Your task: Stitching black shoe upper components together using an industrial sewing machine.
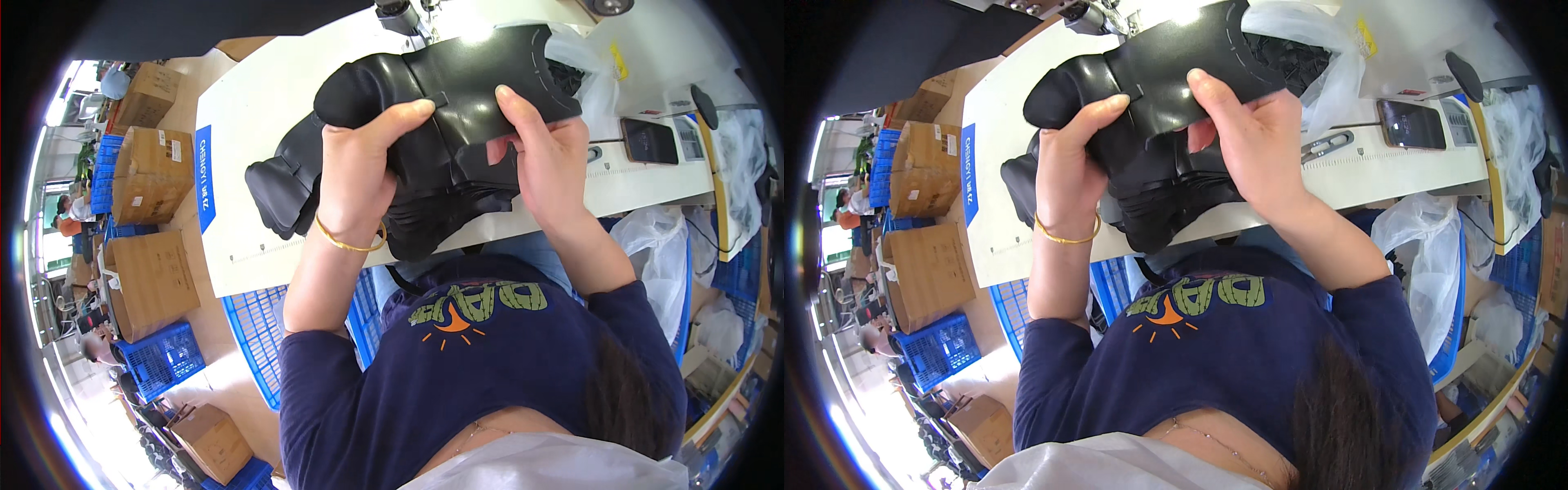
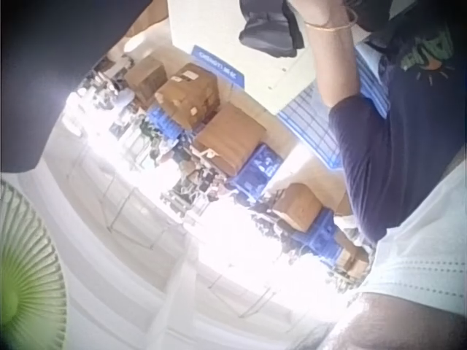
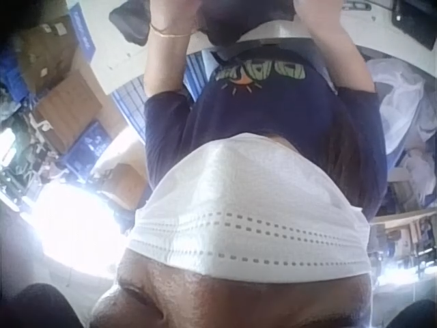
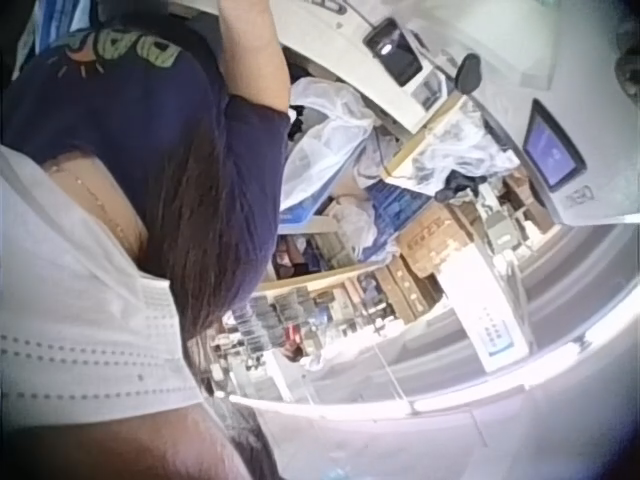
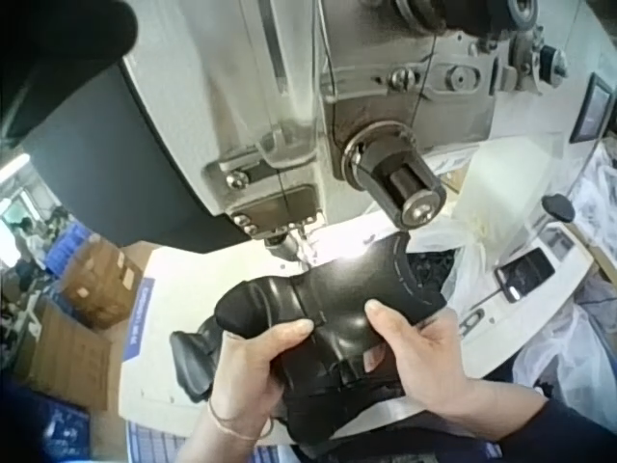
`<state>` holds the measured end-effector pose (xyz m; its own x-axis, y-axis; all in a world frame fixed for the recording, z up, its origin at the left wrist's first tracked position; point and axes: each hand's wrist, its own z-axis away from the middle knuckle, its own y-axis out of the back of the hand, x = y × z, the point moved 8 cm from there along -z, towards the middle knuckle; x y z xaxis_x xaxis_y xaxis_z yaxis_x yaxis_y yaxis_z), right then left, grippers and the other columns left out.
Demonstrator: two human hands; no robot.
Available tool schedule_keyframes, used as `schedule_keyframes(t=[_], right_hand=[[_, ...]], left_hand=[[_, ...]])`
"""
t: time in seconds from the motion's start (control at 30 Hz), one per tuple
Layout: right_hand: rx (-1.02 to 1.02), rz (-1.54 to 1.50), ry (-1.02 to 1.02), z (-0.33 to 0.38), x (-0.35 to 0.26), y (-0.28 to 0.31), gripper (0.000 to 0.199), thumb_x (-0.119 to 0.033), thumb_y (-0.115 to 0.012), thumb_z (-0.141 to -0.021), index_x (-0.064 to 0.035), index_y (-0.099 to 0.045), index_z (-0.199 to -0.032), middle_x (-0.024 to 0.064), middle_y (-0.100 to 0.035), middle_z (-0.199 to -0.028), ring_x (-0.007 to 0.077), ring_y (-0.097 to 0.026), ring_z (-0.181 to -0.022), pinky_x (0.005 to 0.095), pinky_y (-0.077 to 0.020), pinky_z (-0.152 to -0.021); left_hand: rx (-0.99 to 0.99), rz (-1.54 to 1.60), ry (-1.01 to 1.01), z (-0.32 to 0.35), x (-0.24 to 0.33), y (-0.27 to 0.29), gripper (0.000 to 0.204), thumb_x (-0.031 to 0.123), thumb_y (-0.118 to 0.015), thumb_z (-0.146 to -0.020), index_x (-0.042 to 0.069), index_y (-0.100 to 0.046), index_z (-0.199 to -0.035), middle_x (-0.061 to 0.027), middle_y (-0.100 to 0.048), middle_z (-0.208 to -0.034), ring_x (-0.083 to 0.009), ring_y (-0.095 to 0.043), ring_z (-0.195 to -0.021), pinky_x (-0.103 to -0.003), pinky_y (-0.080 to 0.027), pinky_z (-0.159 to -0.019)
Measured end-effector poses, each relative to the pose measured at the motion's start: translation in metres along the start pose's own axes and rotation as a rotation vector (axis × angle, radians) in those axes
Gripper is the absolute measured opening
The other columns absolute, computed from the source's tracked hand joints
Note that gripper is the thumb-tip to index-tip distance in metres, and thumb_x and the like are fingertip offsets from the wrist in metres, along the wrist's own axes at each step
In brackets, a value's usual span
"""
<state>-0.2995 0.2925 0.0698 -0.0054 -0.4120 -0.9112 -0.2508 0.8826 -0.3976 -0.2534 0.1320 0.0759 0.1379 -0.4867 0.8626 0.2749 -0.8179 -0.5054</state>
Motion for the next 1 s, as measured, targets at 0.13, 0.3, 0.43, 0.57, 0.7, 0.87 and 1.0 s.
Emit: schedule_keyframes(t=[0.13, 0.3, 0.43, 0.57, 0.7, 0.87, 1.0], right_hand=[[-0.029, 0.079, 0.053, -0.018, -0.006, -0.001, 0.026, -0.019, -0.059, -0.089, 0.0015, -0.066, -0.074, 0.0088, -0.064, -0.061, 0.0082, -0.052, -0.046, 0.0211, -0.0411, -0.045], [-0.054, 0.021, 0.083, -0.039, -0.008, -0.002, 0.015, -0.014, -0.062, -0.087, 0.001, -0.065, -0.084, 0.0088, -0.063, -0.068, 0.0119, -0.053, -0.051, 0.0241, -0.0391, -0.047], [-0.026, -0.018, 0.074, -0.045, -0.004, -0.003, 0.015, -0.013, -0.062, -0.087, 0.0009, -0.064, -0.084, 0.0088, -0.063, -0.068, 0.0118, -0.053, -0.051, 0.0242, -0.0402, -0.047], [-0.035, -0.012, 0.091, -0.046, -0.005, -0.003, 0.014, -0.013, -0.061, -0.087, 0.0008, -0.064, -0.086, 0.0087, -0.063, -0.067, 0.0117, -0.053, -0.051, 0.0243, -0.0411, -0.047], [-0.052, -0.007, 0.111, -0.047, -0.004, -0.004, 0.014, -0.013, -0.061, -0.088, 0.0009, -0.064, -0.086, 0.0084, -0.062, -0.066, 0.0118, -0.053, -0.051, 0.0242, -0.0412, -0.048], [-0.041, -0.027, 0.103, -0.046, -0.003, -0.004, 0.014, -0.012, -0.061, -0.088, 0.0008, -0.064, -0.086, 0.0084, -0.062, -0.066, 0.0117, -0.053, -0.051, 0.0241, -0.0415, -0.048], [-0.047, -0.031, 0.116, -0.045, -0.004, -0.004, 0.014, -0.013, -0.061, -0.088, 0.0006, -0.064, -0.087, 0.0084, -0.062, -0.066, 0.0117, -0.053, -0.051, 0.0241, -0.0418, -0.048]], left_hand=[[-0.003, 0.01, 0.03, -0.02, 0.003, 0.003, 0.017, -0.008, -0.065, -0.075, -0.002, -0.064, -0.092, -0.0092, -0.066, -0.087, -0.0164, -0.065, -0.075, -0.028, -0.055, -0.07], [0.028, -0.041, 0.037, -0.039, 0.009, -0.003, 0.013, -0.006, -0.067, -0.076, -0.004, -0.066, -0.089, -0.0096, -0.066, -0.085, -0.017, -0.065, -0.075, -0.028, -0.055, -0.069], [0.019, -0.064, 0.018, -0.048, 0.014, -0.002, 0.013, -0.007, -0.067, -0.075, -0.003, -0.066, -0.088, -0.0095, -0.066, -0.086, -0.0174, -0.065, -0.075, -0.029, -0.054, -0.069], [0.005, -0.114, -0.005, -0.05, 0.017, -0.004, 0.013, -0.008, -0.067, -0.074, -0.003, -0.066, -0.087, -0.0085, -0.066, -0.086, -0.0167, -0.064, -0.076, -0.029, -0.054, -0.071], [0.022, -0.138, 0.013, -0.052, 0.017, -0.003, 0.013, -0.008, -0.067, -0.074, -0.002, -0.066, -0.087, -0.0078, -0.066, -0.085, -0.0164, -0.064, -0.077, -0.029, -0.054, -0.072], [-0.015, -0.133, -0.01, -0.053, 0.018, -0.004, 0.014, -0.007, -0.067, -0.075, -0.001, -0.066, -0.087, -0.0076, -0.066, -0.085, -0.0163, -0.064, -0.077, -0.029, -0.054, -0.072], [-0.012, -0.138, -0.005, -0.052, 0.018, -0.003, 0.014, -0.007, -0.067, -0.075, -0.001, -0.066, -0.087, -0.0075, -0.066, -0.085, -0.0162, -0.064, -0.076, -0.029, -0.054, -0.071]])
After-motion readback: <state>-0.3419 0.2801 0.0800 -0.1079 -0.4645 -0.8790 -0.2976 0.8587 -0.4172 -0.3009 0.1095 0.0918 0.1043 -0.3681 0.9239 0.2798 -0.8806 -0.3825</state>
